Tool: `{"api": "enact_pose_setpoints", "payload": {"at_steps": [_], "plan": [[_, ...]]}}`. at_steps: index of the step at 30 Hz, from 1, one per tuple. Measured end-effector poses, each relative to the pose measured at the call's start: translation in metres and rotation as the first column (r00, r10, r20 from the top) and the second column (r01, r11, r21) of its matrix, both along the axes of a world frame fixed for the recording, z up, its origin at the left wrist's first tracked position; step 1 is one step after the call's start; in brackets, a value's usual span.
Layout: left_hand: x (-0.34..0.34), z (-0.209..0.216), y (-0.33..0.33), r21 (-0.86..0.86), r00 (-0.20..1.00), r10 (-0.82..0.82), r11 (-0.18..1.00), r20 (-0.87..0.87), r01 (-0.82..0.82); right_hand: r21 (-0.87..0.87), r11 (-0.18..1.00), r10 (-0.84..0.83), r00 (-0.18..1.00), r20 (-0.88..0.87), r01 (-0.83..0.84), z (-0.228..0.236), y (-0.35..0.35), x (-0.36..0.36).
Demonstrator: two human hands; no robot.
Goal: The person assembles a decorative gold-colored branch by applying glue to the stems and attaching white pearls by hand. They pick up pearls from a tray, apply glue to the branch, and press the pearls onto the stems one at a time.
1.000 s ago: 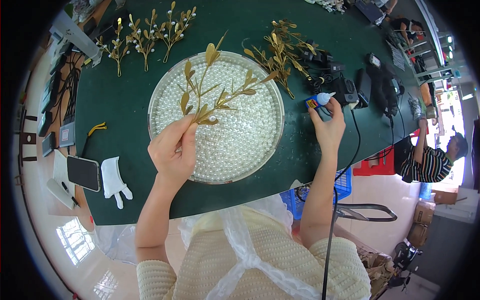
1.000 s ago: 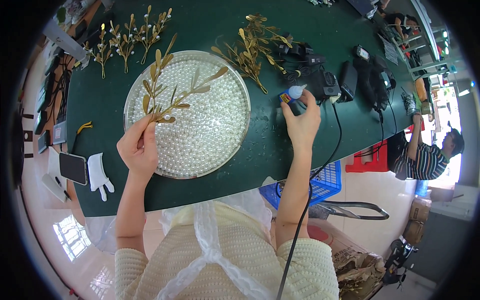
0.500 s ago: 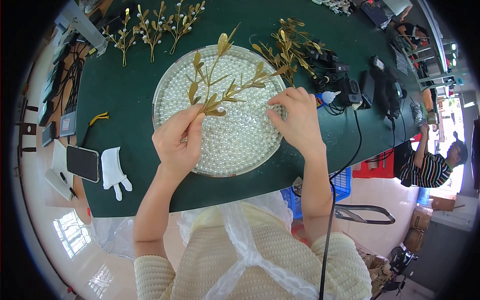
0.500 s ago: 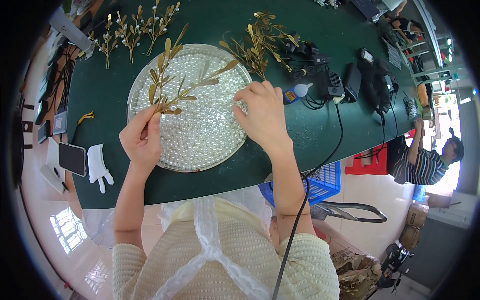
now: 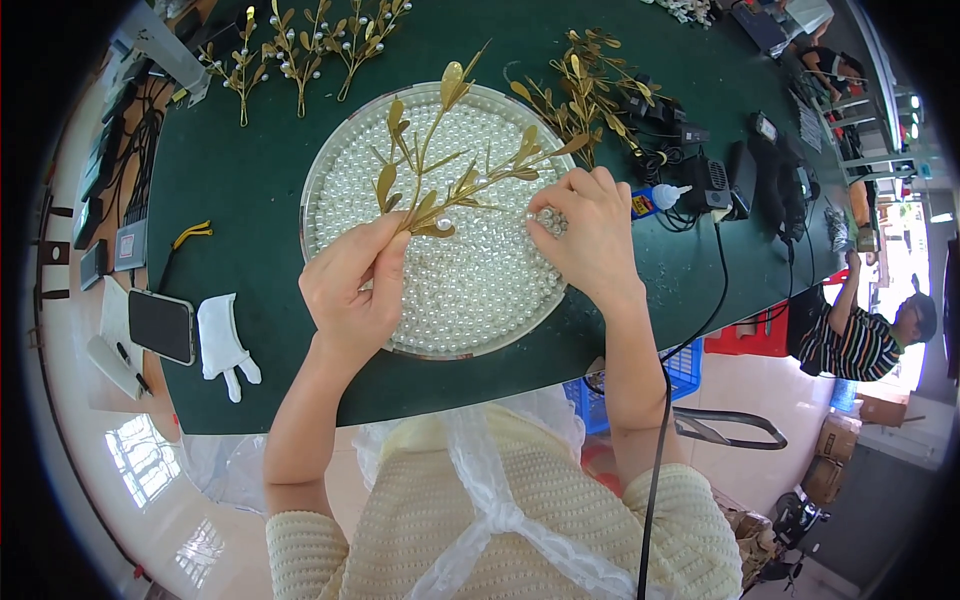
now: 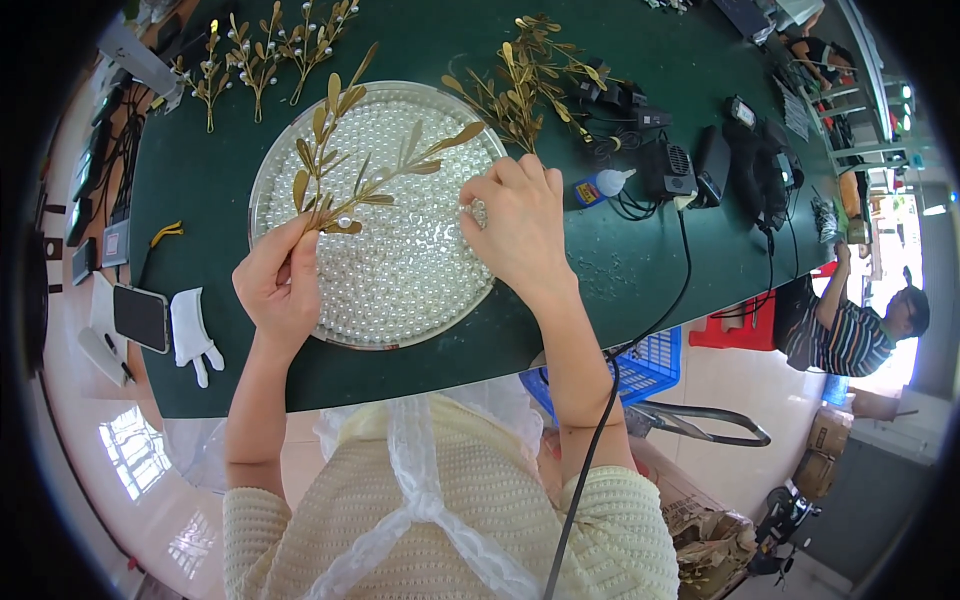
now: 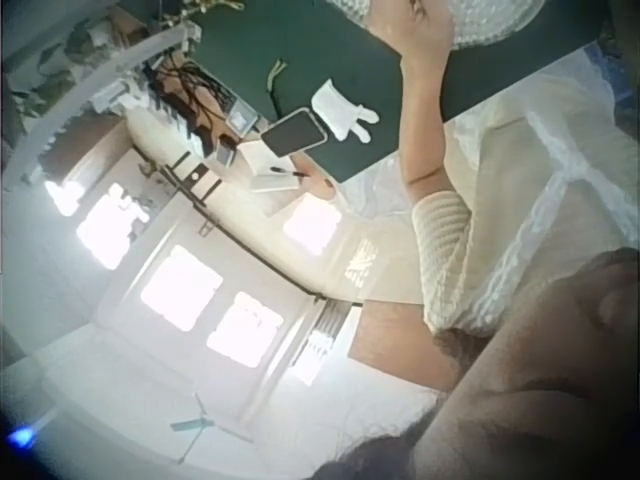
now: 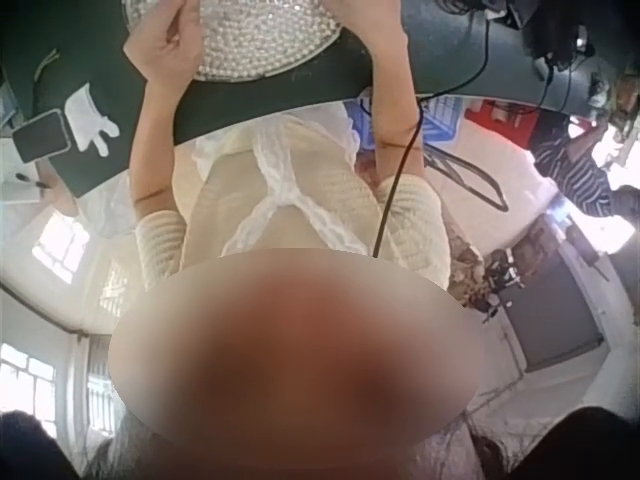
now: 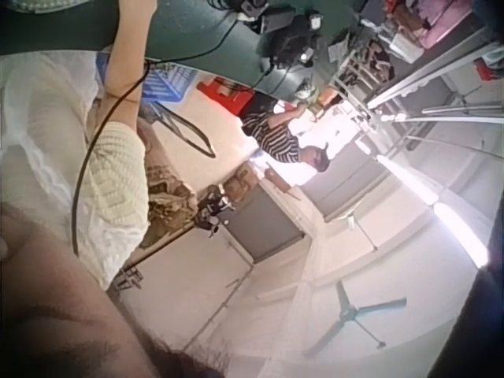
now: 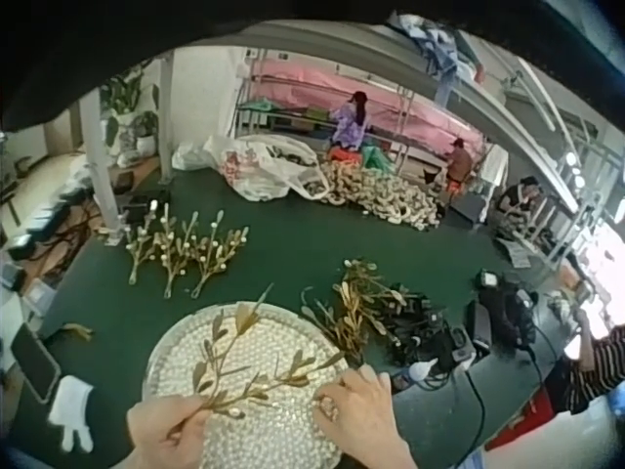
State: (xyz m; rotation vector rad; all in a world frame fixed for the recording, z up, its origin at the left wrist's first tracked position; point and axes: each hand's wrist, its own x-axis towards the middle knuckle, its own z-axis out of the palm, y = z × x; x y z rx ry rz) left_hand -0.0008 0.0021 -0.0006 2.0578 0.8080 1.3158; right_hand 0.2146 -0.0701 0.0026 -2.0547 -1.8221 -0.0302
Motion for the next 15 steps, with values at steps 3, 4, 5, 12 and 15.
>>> {"api": "enact_pose_setpoints", "payload": {"at_steps": [3,4,5,12,15], "plan": [[0.0,0.002,-0.001,0.0,1.0,0.008,1.0,-0.028,-0.008,0.122,0.992,0.029,0.994,-0.102,-0.017,0.005,0.001,0.001],[-0.001,0.002,-0.002,0.0,0.999,0.011,1.0,-0.03,-0.011,0.098,0.995,0.019,0.955,-0.297,0.011,0.009,0.0,0.002],[-0.001,0.004,-0.002,0.022,0.998,0.011,1.0,-0.054,-0.01,0.068,0.997,0.0,0.878,-0.478,0.037,0.011,-0.002,0.003],[0.002,0.0,0.0,0.228,0.992,-0.001,0.973,-0.129,0.031,0.281,0.959,0.225,0.555,-0.801,0.016,0.005,-0.001,0.007],[0.003,0.0,0.001,0.265,0.989,-0.002,0.963,-0.146,0.041,0.336,0.934,0.239,0.479,-0.844,0.125,0.003,0.001,0.0]]}}
